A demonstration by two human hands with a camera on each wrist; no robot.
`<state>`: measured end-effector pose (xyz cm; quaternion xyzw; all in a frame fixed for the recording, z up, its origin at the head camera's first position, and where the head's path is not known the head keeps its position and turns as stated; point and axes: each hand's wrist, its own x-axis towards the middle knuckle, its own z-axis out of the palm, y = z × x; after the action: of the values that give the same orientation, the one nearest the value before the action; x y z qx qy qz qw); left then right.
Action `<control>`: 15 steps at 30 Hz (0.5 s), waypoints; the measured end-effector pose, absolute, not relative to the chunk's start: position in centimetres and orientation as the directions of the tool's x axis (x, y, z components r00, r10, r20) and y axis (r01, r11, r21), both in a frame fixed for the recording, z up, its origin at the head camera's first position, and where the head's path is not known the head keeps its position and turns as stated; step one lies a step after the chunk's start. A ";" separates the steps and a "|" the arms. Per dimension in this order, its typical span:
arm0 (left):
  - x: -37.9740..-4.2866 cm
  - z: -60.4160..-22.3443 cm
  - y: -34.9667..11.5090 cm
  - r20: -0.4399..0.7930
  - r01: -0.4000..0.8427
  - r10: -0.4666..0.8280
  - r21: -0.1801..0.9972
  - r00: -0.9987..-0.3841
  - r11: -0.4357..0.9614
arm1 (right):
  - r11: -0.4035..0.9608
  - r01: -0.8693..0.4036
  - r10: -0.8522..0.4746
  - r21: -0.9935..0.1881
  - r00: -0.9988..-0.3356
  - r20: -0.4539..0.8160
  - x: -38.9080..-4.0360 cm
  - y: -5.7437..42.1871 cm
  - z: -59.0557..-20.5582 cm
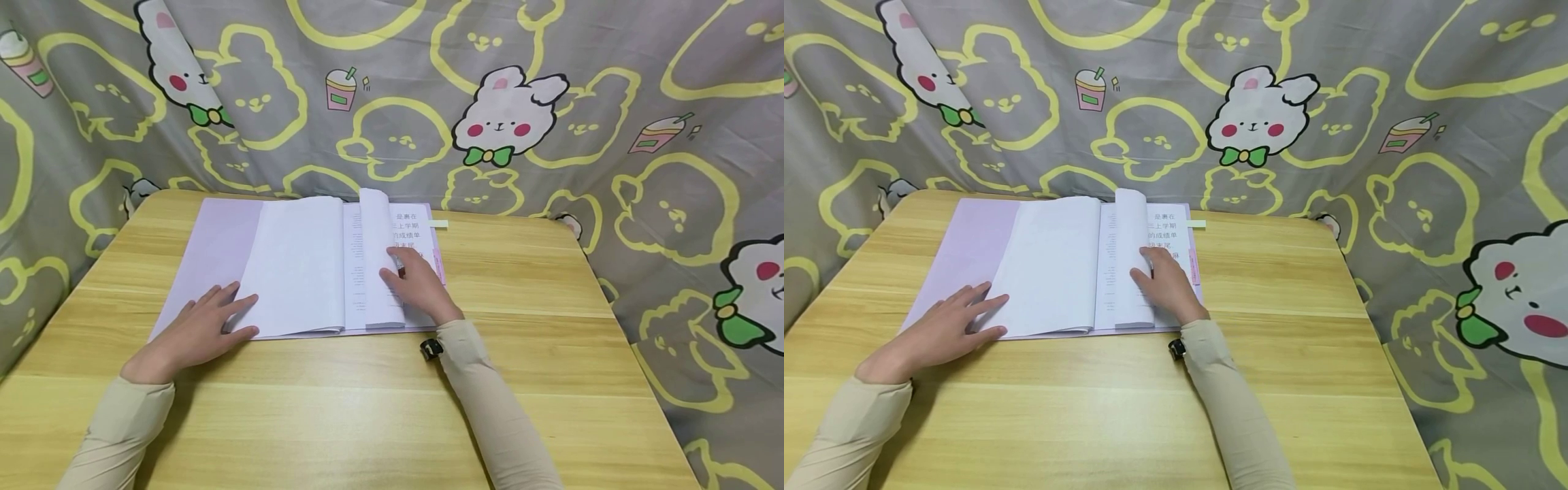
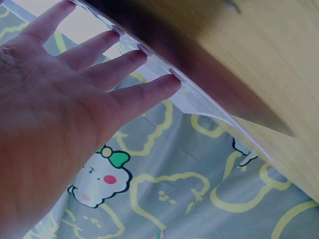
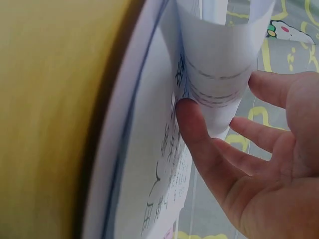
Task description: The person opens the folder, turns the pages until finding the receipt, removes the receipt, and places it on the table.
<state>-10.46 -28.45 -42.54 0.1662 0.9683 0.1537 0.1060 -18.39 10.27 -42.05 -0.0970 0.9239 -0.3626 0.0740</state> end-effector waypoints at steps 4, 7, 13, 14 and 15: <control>-10.5 -42.5 -28.4 -0.156 0.289 0.355 0.333 -0.922 0.898 | 0.722 -0.144 -0.249 -0.677 -0.967 -0.060 -18.2 10.0 -42.0; -10.4 -42.5 -28.4 -0.157 0.291 0.356 0.331 -0.921 0.898 | 0.729 -0.154 -0.256 -0.666 -0.965 -0.057 -18.1 9.7 -42.1; -10.4 -42.5 -28.4 -0.155 0.293 0.357 0.328 -0.921 0.898 | 0.734 -0.181 -0.282 -0.655 -0.958 -0.052 -18.0 9.1 -42.4; -10.5 -42.5 -28.4 -0.155 0.292 0.356 0.328 -0.921 0.898 | 0.734 -0.186 -0.289 -0.653 -0.956 -0.052 -17.9 9.0 -42.4; -10.5 -42.5 -28.4 -0.154 0.292 0.356 0.328 -0.922 0.898 | 0.735 -0.191 -0.294 -0.650 -0.954 -0.052 -17.9 8.9 -42.4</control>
<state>-10.45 -28.39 -42.49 0.1674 0.9685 0.1509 0.1057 -17.87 8.93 -42.43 -0.1307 0.9284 -0.3394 0.0757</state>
